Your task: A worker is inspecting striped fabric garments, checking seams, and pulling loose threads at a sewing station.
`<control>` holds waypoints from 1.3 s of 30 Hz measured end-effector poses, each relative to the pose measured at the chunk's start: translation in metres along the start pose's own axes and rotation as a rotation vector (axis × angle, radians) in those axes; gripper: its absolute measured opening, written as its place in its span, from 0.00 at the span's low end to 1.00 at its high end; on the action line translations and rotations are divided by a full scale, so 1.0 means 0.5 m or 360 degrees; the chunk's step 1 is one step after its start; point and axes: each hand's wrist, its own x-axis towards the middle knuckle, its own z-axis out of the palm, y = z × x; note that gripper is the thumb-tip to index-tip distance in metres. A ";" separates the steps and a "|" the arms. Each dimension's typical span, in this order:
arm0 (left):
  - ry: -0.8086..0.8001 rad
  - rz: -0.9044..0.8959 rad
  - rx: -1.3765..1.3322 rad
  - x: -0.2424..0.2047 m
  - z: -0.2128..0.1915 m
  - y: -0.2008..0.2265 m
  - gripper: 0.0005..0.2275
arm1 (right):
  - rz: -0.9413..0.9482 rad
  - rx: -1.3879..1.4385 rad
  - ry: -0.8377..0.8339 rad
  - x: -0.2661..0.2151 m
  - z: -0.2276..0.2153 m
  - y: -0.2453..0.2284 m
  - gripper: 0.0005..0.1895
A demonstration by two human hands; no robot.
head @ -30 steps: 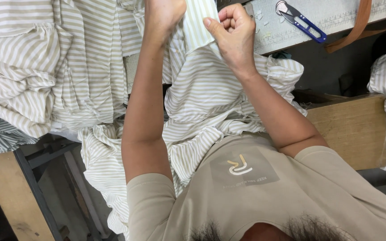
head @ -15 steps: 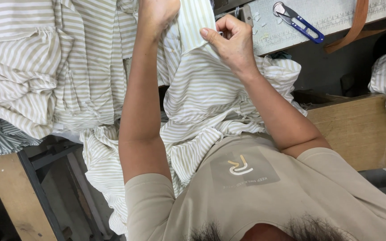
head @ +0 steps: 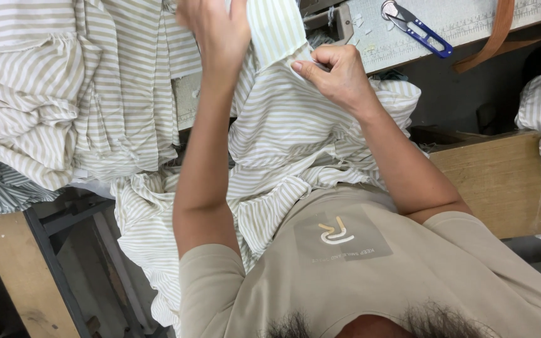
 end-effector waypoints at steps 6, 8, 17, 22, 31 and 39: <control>0.0115 -0.0746 -0.0450 -0.218 -0.137 0.093 0.23 | 0.0055 0.0019 -0.0007 -0.006 -0.012 -0.004 0.30; -0.0475 -0.1011 -0.0331 -0.292 -0.142 0.084 0.24 | -0.0012 0.0166 0.0040 0.002 -0.004 -0.029 0.07; 0.0186 -0.0136 -0.0367 -0.177 -0.196 0.121 0.06 | -0.0520 -0.0329 0.0604 -0.013 0.057 -0.048 0.18; -0.0111 0.0284 -0.0542 -0.120 -0.110 0.174 0.09 | -0.0526 -0.0542 0.0650 -0.021 0.060 -0.068 0.14; -0.0136 0.0522 -0.0250 -0.106 -0.088 0.163 0.10 | -0.0167 -0.0071 0.0484 -0.014 0.042 -0.035 0.18; -0.0373 0.0464 -0.0250 -0.081 -0.108 0.141 0.14 | -0.0289 -0.0077 0.0477 0.004 0.049 -0.051 0.19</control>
